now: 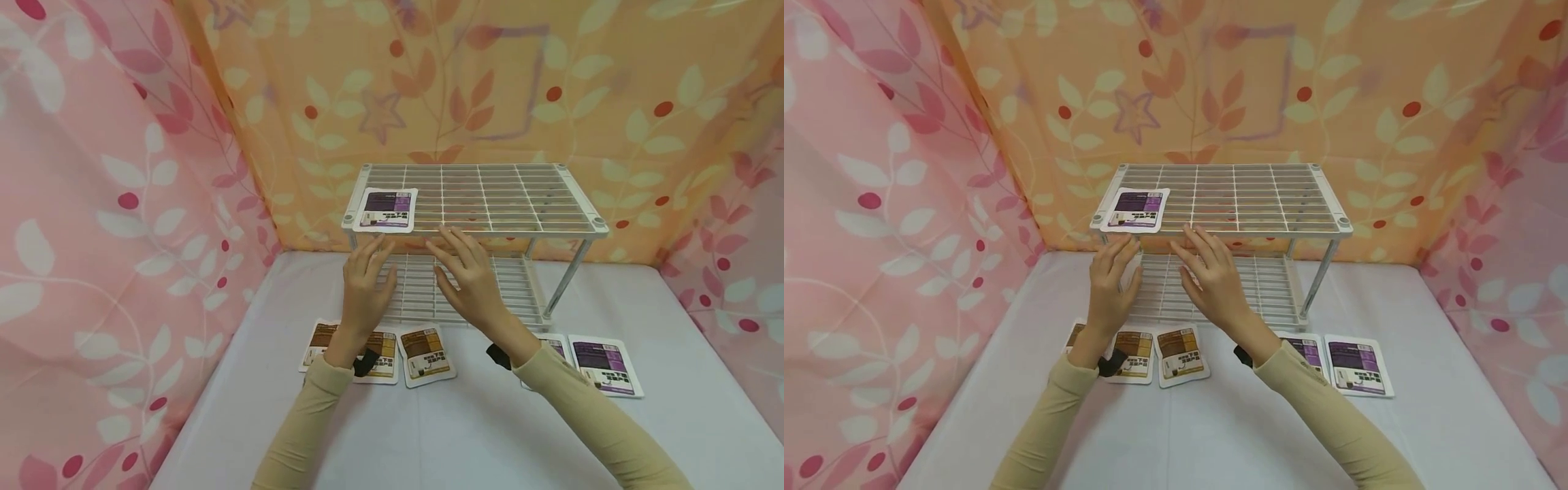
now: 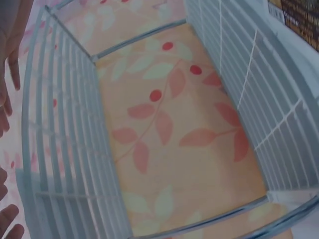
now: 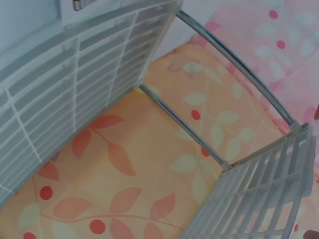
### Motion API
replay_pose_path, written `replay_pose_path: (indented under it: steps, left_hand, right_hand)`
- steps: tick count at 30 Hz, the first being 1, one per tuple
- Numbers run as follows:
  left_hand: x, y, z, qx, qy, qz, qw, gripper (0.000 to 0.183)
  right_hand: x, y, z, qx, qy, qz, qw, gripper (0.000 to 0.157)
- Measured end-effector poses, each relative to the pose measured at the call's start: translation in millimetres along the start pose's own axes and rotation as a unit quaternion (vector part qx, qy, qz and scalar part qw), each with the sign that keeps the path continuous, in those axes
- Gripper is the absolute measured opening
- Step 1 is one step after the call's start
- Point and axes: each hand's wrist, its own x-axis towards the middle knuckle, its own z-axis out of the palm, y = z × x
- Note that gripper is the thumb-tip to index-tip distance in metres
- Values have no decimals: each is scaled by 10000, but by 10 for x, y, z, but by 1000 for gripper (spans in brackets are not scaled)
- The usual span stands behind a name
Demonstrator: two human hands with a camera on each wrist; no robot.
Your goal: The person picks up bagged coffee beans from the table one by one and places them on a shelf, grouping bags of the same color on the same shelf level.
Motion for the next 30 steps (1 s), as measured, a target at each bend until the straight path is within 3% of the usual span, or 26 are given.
replay_pose_path:
  steps: [7, 15, 25, 30]
  left_hand:
    - [-126, 131, 149, -87, -368, 391, 9985, 39]
    - [-285, 268, 313, 27, -1004, 560, 9934, 41]
    - [-469, 406, 465, 60, -1944, 262, 9806, 51]
    - [-543, 466, 493, -118, -2273, -32, 9738, 53]
  right_hand:
    - [-261, 79, -61, -87, -131, 13, 9999, 42]
    - [-575, 218, -136, -97, -410, 325, 9986, 39]
    - [-921, 343, -232, -265, -1143, 756, 9902, 51]
    - [-1120, 415, -273, -368, -1299, 894, 9868, 55]
